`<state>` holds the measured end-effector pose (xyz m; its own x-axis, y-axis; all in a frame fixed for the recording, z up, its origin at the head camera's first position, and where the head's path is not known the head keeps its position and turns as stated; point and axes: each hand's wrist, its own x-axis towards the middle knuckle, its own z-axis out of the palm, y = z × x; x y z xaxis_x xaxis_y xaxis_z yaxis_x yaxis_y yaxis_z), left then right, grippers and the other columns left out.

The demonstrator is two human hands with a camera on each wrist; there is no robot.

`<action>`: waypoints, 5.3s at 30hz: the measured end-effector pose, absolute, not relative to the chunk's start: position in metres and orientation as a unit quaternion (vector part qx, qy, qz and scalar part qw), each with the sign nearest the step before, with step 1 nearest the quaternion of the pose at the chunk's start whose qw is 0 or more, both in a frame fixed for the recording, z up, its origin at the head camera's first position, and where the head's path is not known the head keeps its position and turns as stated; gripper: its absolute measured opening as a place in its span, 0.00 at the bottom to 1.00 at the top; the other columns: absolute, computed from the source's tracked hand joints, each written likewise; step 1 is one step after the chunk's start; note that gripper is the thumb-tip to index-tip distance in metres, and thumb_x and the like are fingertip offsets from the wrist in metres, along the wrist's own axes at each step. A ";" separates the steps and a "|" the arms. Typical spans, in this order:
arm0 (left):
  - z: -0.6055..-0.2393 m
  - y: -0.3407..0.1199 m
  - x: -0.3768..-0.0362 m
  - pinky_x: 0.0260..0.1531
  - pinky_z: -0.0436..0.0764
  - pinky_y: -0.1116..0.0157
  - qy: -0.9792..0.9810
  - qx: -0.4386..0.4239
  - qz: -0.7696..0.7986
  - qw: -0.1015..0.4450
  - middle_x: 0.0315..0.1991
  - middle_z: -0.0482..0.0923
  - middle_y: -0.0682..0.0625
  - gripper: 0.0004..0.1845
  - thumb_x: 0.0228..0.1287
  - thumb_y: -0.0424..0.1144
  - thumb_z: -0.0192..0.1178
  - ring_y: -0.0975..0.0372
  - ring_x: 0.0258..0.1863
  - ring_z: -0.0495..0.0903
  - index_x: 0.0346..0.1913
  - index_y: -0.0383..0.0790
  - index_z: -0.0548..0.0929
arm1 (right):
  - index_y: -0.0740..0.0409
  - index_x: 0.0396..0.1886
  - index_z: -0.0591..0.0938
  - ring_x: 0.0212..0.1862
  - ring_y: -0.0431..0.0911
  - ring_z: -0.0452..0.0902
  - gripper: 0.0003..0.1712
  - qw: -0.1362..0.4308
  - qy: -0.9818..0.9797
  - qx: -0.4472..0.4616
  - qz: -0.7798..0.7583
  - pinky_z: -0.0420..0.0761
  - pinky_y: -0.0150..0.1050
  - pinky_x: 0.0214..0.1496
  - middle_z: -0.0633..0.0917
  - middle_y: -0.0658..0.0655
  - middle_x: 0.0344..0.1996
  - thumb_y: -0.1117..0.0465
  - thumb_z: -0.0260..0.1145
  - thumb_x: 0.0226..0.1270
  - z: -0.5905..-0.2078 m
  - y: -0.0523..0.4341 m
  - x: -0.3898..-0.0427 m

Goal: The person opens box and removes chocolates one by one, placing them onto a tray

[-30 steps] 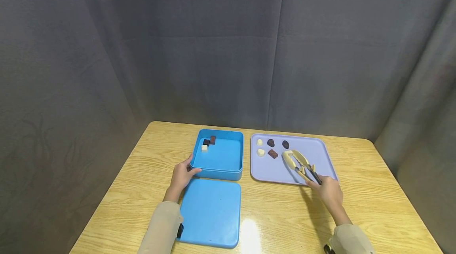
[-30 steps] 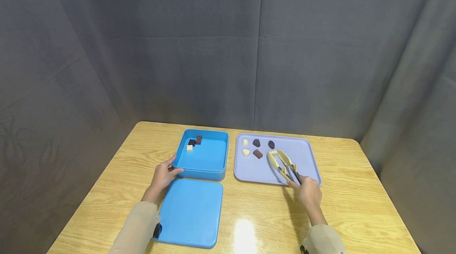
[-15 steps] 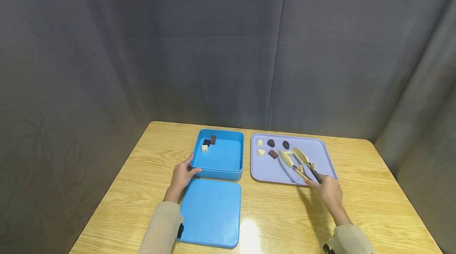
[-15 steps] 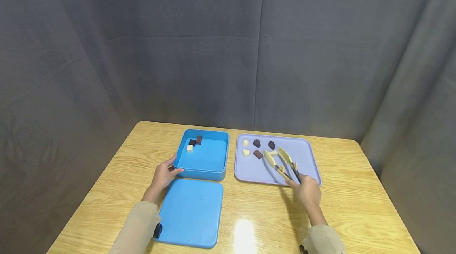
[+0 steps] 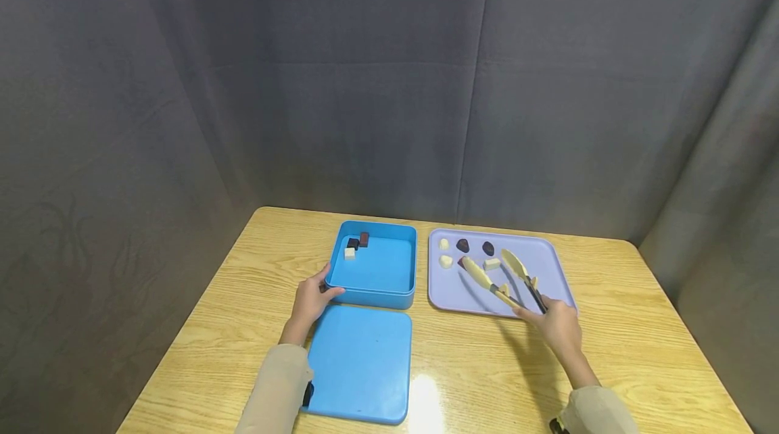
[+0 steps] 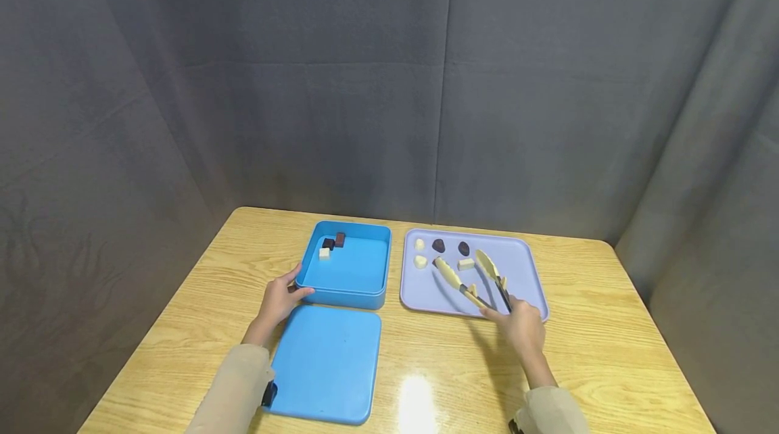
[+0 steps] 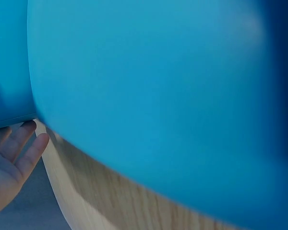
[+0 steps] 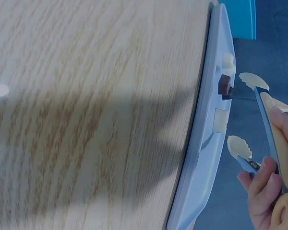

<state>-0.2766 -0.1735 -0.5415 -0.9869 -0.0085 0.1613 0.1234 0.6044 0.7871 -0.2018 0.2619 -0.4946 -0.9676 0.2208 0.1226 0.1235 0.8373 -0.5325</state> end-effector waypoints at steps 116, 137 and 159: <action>-0.541 -0.175 -0.277 0.49 0.71 0.54 -0.896 -0.026 -0.437 0.071 0.57 0.65 0.36 0.36 0.50 0.38 0.66 0.48 0.56 0.66 0.61 0.31 0.65 | 0.59 0.24 0.75 0.18 0.44 0.62 0.22 0.074 -0.937 -0.003 0.342 0.59 0.35 0.15 0.69 0.51 0.13 0.48 0.74 0.40 -0.477 0.120 -0.230; -0.541 -0.175 -0.276 0.49 0.71 0.54 -0.897 -0.032 -0.433 0.082 0.57 0.66 0.36 0.36 0.48 0.40 0.67 0.48 0.55 0.67 0.61 0.31 0.66 | 0.67 0.43 0.79 0.18 0.43 0.64 0.35 0.044 -0.944 0.013 0.326 0.59 0.34 0.14 0.72 0.52 0.16 0.46 0.73 0.40 -0.480 0.092 -0.244; -0.540 -0.174 -0.275 0.50 0.70 0.55 -0.895 -0.023 -0.439 0.075 0.58 0.66 0.38 0.35 0.50 0.38 0.66 0.50 0.57 0.66 0.61 0.32 0.66 | 0.64 0.24 0.77 0.16 0.41 0.58 0.24 0.020 -0.946 0.018 0.322 0.58 0.32 0.15 0.63 0.50 0.12 0.48 0.74 0.40 -0.487 0.052 -0.259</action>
